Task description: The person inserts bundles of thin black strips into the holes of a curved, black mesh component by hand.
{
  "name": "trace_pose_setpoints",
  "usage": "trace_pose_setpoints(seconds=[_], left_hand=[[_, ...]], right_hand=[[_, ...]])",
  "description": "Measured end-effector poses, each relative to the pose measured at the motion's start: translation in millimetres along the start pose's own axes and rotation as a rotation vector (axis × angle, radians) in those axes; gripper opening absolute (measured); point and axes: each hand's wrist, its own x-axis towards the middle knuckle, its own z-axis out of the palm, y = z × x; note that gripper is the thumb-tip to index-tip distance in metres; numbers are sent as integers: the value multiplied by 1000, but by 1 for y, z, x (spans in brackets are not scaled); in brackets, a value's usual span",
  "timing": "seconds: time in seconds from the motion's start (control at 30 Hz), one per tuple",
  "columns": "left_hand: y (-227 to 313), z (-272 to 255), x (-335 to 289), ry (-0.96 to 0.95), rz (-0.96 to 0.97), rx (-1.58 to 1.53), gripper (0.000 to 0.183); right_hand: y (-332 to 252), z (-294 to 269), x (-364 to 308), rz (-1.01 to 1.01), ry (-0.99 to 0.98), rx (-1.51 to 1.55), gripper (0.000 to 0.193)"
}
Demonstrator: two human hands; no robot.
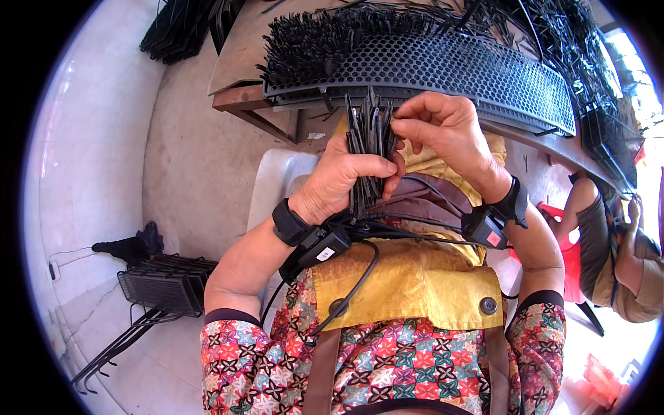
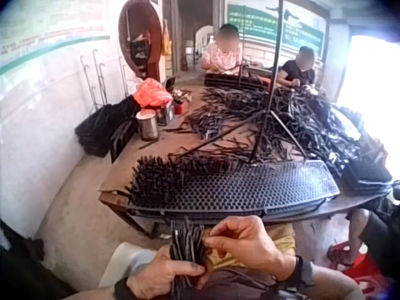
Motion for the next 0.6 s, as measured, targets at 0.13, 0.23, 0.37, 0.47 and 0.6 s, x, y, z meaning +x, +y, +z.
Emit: trace_pose_setpoints(seconds=[0.13, 0.23, 0.37, 0.47, 0.6], left_hand=[[-2, 4, 2, 133, 11, -23, 24], [-3, -2, 3, 210, -21, 3, 25], [-8, -10, 3, 278, 5, 29, 29], [-6, -10, 1, 313, 41, 5, 29], [-4, -6, 0, 338, 117, 14, 28]], right_hand=[[7, -10, -7, -20, 92, 117, 6], [7, -16, -5, -44, 275, 82, 5], [-3, -35, 26, -299, 528, -96, 7], [-13, -43, 59, -456, 566, -254, 11], [-7, -45, 99, -657, 557, -368, 9]])
